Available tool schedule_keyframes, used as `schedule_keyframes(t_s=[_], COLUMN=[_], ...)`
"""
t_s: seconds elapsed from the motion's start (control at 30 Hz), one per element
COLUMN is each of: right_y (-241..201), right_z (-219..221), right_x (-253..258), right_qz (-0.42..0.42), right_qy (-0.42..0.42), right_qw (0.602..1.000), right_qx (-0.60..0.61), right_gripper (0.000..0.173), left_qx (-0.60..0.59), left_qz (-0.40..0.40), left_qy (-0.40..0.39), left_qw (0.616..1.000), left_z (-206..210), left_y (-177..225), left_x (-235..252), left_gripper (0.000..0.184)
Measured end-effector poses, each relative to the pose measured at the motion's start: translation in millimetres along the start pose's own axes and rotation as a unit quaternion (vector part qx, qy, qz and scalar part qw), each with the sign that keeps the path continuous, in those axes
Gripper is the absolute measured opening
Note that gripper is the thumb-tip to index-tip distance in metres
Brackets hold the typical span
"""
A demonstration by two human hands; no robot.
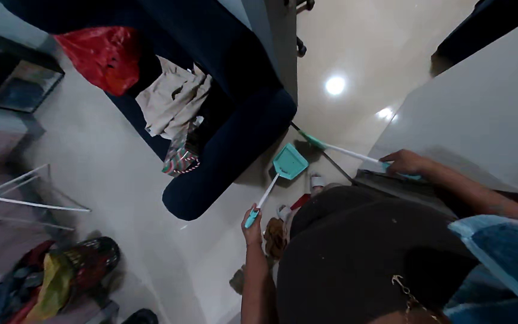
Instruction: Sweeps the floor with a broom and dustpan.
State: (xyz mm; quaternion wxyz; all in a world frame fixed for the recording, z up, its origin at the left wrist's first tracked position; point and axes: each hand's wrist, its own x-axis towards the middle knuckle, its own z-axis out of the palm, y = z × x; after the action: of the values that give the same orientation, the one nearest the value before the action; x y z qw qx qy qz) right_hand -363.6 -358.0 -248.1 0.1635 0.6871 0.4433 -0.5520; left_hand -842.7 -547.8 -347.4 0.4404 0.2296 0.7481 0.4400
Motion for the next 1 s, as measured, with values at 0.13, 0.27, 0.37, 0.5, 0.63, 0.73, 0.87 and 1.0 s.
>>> schedule_keyframes(t_s=[0.13,0.27,0.37,0.5,0.63,0.73,0.87,1.0], right_y=[2,0,-7,-23,-36,-56,-82,-107], right_z=[-33,-48,-40,7,43,49,54,76], right_x=[-26,9,59,85,45,-2,-6,53], right_qz=[0.022,0.014,0.008,-0.006,-0.059,-0.08,-0.113,-0.142], right_qy=[0.085,0.168,0.193,0.1,0.013,-0.016,-0.058,-0.062], right_qw=[0.996,0.985,0.979,0.994,0.979,0.954,0.914,0.888], right_qx=[0.021,0.032,0.069,-0.039,-0.197,-0.289,-0.385,-0.432], right_gripper=[0.047,0.051,0.048,0.039,0.041,0.041,0.051,0.04], left_qx=[0.047,0.044,0.045,0.057,0.048,0.057,0.067,0.064], left_qz=[0.015,0.013,-0.003,-0.026,-0.038,-0.046,-0.05,-0.046], left_qy=[-0.012,0.002,0.015,0.018,0.027,0.043,0.056,0.076], left_qw=[0.999,0.999,0.999,0.998,0.998,0.996,0.995,0.994], left_z=[-13,-25,-17,-2,4,-8,-30,-51], left_y=[1,-2,-4,4,10,9,0,-5], left_x=[7,7,10,18,16,8,-5,-17], left_gripper=[0.03,0.031,0.031,0.032,0.032,0.032,0.034,0.035])
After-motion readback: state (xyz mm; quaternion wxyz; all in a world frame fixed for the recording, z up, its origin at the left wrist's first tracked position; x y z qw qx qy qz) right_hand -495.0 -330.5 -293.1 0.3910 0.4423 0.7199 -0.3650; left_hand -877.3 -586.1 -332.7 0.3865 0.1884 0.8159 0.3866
